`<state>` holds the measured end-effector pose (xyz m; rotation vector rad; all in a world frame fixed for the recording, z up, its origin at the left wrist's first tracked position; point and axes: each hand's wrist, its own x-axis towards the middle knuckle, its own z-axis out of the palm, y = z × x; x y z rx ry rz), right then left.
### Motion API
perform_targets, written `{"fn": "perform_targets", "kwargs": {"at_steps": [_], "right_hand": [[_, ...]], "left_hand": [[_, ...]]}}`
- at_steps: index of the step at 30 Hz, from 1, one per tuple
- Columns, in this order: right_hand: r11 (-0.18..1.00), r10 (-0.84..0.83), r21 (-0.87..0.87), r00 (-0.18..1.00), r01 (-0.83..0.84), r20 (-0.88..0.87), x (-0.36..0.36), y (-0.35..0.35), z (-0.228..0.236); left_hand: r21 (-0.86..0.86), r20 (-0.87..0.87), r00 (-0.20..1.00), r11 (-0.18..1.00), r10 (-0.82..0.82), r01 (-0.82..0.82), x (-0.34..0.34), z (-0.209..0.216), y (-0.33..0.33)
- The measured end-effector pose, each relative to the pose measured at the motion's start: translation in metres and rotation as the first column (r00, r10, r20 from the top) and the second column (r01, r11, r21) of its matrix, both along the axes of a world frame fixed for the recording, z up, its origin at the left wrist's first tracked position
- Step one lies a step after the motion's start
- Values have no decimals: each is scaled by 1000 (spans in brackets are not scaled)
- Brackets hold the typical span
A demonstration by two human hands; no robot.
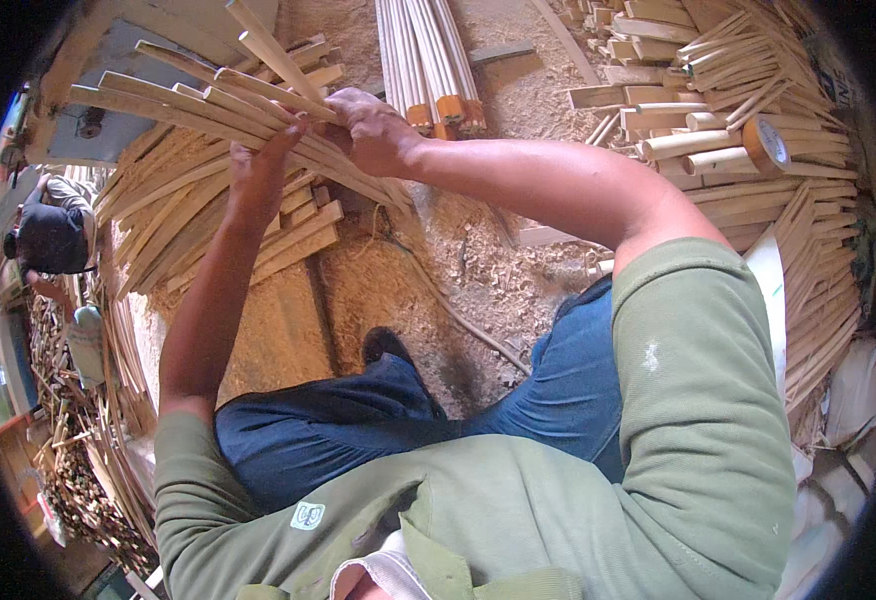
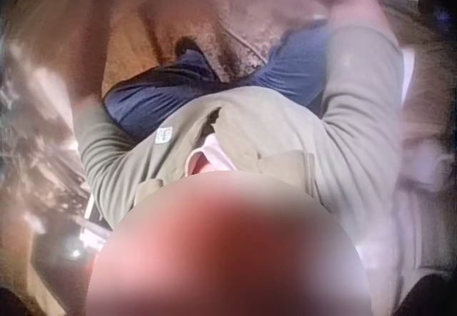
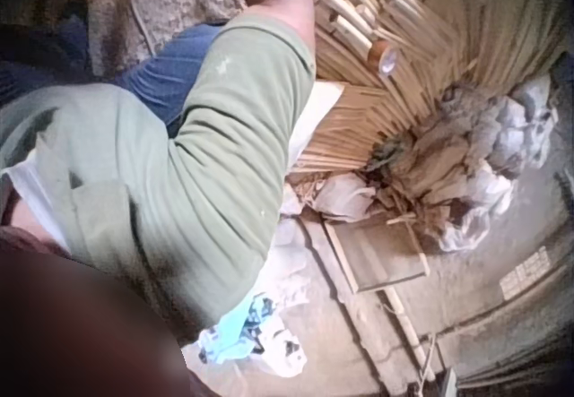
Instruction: The person gathers thin wooden sticks from a pile, aligns them into bundles, and secures each bundle with a strip of tape. The person repeats this process multiple times, placing the finished bundles on the floor.
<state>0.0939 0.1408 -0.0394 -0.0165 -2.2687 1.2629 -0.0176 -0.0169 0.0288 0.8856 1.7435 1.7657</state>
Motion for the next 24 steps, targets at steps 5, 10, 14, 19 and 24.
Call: {"fn": "perform_targets", "kwargs": {"at_steps": [5,10,14,19,24], "right_hand": [[997,-1,75,1000,2,-4,0,-7,6],[988,-7,152,1000,11,-25,3,-16,13],[853,89,521,985,1,-148,1,8,19],[831,-298,502,954,240,37,-24,120,65],[377,-512,462,596,803,-618,30,243,135]], "left_hand": [[-81,-81,996,996,29,-36,11,4,1],[-8,30,993,994,111,-110,14,-1,6],[99,-6,990,985,142,-140,6,-7,0],[-51,3,993,991,120,-120,-13,-6,-17],[-2,14,998,998,62,-62,-9,-11,-20]]}}
